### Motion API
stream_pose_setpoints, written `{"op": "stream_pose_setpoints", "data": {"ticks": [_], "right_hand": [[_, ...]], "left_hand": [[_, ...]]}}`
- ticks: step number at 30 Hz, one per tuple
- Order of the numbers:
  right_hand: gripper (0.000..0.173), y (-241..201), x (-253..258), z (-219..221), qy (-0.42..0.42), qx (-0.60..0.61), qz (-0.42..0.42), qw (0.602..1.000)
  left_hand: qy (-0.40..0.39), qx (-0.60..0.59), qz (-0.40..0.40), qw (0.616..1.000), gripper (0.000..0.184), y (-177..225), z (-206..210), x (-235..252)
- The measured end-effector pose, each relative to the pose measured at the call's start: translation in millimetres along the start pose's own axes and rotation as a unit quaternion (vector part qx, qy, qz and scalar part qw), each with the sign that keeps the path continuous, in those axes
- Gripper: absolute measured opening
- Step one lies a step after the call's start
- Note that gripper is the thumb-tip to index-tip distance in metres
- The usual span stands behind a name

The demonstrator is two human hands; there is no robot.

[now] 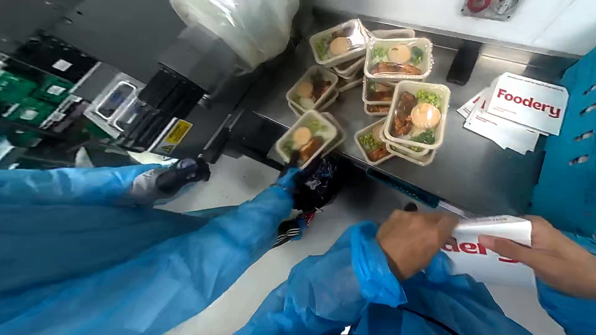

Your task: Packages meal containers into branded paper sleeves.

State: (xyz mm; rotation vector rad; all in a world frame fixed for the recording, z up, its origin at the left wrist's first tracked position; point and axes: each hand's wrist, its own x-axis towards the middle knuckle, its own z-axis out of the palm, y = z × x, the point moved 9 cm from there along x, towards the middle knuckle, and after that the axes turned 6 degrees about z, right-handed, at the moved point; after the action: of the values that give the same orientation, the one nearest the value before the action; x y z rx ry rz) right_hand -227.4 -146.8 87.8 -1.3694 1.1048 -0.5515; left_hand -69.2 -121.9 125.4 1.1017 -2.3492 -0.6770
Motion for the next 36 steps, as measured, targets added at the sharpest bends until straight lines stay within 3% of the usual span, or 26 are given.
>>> {"op": "stream_pose_setpoints", "data": {"ticks": [2,4,5,7,10,12,15,19,22,26,30,33,36], "right_hand": [[0.019,-18,0,-17,0.066,-0.120,-0.030,0.990],[0.024,-21,3,-36,0.091,-0.136,-0.011,0.987],[0.023,-16,4,-41,0.070,-0.100,0.007,0.993],[0.041,2,8,-37,0.019,0.001,0.034,0.999],[0.037,44,20,-43,0.130,0.172,0.059,0.975],[0.029,71,17,-55,0.198,0.255,0.104,0.941],[0.019,105,1,-63,0.214,0.339,0.137,0.906],[0.020,123,-2,-50,0.179,0.448,0.159,0.861],[0.038,129,6,-42,0.182,0.482,0.156,0.843],[0.043,123,7,-42,0.164,0.472,0.130,0.856],[0.044,107,13,-40,0.151,0.461,0.055,0.873],[0.040,91,26,-31,0.148,0.476,0.033,0.866],[0.040,77,31,-27,0.121,0.482,0.031,0.867]], "left_hand": [[0.018,0.003,0.031,0.999,0.021,2,-2,7],[0.052,0.058,0.083,0.993,0.032,0,-15,26],[0.041,0.084,0.095,0.991,0.038,-6,-19,41],[-0.038,0.125,0.063,0.989,0.050,-28,-18,83],[-0.062,0.174,-0.013,0.983,0.053,-84,-41,161],[-0.094,0.163,-0.065,0.980,0.063,-149,-65,216],[-0.198,0.185,-0.062,0.961,0.067,-227,-49,252],[-0.303,0.215,-0.014,0.928,0.067,-239,-16,273],[-0.315,0.172,0.019,0.933,0.061,-235,-5,279],[-0.228,0.007,0.074,0.971,0.035,-232,-48,256],[-0.061,-0.072,-0.021,0.995,0.034,-235,-115,180],[0.107,-0.138,-0.105,0.979,0.032,-213,-135,103],[0.212,-0.220,-0.150,0.940,0.029,-179,-121,21]]}}
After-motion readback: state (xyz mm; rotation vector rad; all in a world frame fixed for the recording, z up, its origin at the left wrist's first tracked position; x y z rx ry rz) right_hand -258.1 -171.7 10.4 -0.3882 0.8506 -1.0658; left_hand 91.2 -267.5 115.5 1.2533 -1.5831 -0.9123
